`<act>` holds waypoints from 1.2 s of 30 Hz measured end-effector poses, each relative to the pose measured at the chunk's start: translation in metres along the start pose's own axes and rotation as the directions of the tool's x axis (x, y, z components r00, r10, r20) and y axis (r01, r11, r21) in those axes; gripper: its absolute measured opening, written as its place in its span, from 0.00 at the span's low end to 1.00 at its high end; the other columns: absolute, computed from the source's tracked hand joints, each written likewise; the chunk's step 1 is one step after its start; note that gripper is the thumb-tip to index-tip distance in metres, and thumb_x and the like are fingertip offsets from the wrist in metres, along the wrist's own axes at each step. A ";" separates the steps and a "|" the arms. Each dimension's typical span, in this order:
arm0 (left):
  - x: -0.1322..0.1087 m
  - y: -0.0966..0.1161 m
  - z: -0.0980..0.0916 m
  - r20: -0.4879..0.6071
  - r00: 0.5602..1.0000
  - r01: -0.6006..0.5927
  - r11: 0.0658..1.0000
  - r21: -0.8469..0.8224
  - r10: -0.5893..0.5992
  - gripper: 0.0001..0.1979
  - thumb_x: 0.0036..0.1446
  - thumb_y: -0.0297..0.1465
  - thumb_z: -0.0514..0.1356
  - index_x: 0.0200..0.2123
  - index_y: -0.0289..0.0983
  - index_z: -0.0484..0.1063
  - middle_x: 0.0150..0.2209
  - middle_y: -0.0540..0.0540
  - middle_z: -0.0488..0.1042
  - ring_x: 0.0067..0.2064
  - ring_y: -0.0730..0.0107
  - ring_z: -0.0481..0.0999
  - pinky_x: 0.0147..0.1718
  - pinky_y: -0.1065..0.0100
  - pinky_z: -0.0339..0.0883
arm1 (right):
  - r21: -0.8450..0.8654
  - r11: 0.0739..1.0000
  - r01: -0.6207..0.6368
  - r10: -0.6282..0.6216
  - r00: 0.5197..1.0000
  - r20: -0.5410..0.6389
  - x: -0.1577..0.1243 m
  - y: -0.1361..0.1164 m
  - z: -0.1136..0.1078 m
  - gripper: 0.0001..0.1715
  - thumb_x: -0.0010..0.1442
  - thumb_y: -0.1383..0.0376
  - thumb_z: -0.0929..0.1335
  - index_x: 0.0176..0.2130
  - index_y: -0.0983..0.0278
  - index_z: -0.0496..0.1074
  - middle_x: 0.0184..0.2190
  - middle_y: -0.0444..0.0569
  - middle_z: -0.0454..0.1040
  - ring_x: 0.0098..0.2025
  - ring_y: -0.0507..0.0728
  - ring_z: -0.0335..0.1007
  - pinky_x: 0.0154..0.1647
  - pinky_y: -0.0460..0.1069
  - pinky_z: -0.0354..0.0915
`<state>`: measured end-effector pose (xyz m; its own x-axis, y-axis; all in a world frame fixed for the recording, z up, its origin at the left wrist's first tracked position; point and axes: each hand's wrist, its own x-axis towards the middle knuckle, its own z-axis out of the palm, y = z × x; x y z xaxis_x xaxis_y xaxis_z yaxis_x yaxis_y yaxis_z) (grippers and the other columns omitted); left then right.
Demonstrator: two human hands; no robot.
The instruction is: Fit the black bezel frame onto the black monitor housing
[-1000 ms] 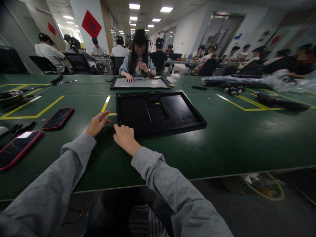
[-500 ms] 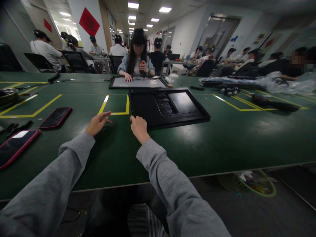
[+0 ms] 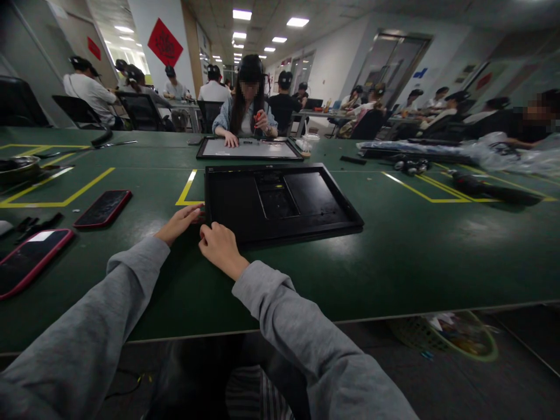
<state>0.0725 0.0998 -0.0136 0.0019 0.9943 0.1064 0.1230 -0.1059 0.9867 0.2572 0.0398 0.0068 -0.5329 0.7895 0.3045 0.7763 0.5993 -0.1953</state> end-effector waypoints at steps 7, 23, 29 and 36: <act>-0.003 0.002 0.010 -0.073 0.992 0.095 0.994 -0.058 -0.099 0.37 0.50 0.41 0.70 0.60 0.31 0.68 0.36 0.45 0.80 0.41 0.61 0.80 0.51 0.55 0.72 | -0.022 0.997 0.077 -0.077 0.997 -0.014 -0.001 -0.010 0.005 0.13 0.66 0.65 0.63 0.48 0.63 0.72 0.42 0.52 0.73 0.42 0.58 0.71 0.42 0.51 0.67; -0.006 0.004 0.014 -0.165 0.986 0.028 0.997 -0.071 -0.040 0.40 0.52 0.35 0.68 0.66 0.32 0.60 0.49 0.37 0.79 0.50 0.57 0.79 0.54 0.53 0.72 | -0.045 0.990 0.137 -0.137 0.991 0.012 0.004 -0.012 -0.005 0.28 0.72 0.50 0.60 0.60 0.64 0.68 0.47 0.56 0.73 0.47 0.60 0.68 0.48 0.54 0.65; 0.006 -0.004 -0.014 -0.266 0.964 -0.041 0.998 -0.049 0.027 0.35 0.56 0.36 0.64 0.66 0.35 0.61 0.49 0.37 0.78 0.49 0.58 0.80 0.51 0.55 0.74 | -0.043 0.994 0.104 -0.108 0.989 -0.100 0.003 0.005 -0.015 0.31 0.73 0.50 0.57 0.67 0.61 0.63 0.52 0.56 0.70 0.52 0.60 0.64 0.51 0.55 0.62; 0.014 -0.015 -0.066 -0.362 0.925 0.014 0.942 0.336 0.116 0.29 0.60 0.35 0.59 0.64 0.35 0.64 0.48 0.39 0.79 0.49 0.59 0.79 0.54 0.54 0.71 | -0.085 0.990 -0.116 0.091 0.963 -0.253 -0.002 0.061 -0.017 0.28 0.73 0.55 0.57 0.63 0.66 0.65 0.55 0.60 0.68 0.56 0.65 0.61 0.55 0.58 0.60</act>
<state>0.0053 0.1144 -0.0191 -0.3429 0.9036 0.2568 0.4491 -0.0825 0.8897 0.3115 0.0728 0.0098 -0.3570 0.7816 0.5115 0.8589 0.4899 -0.1492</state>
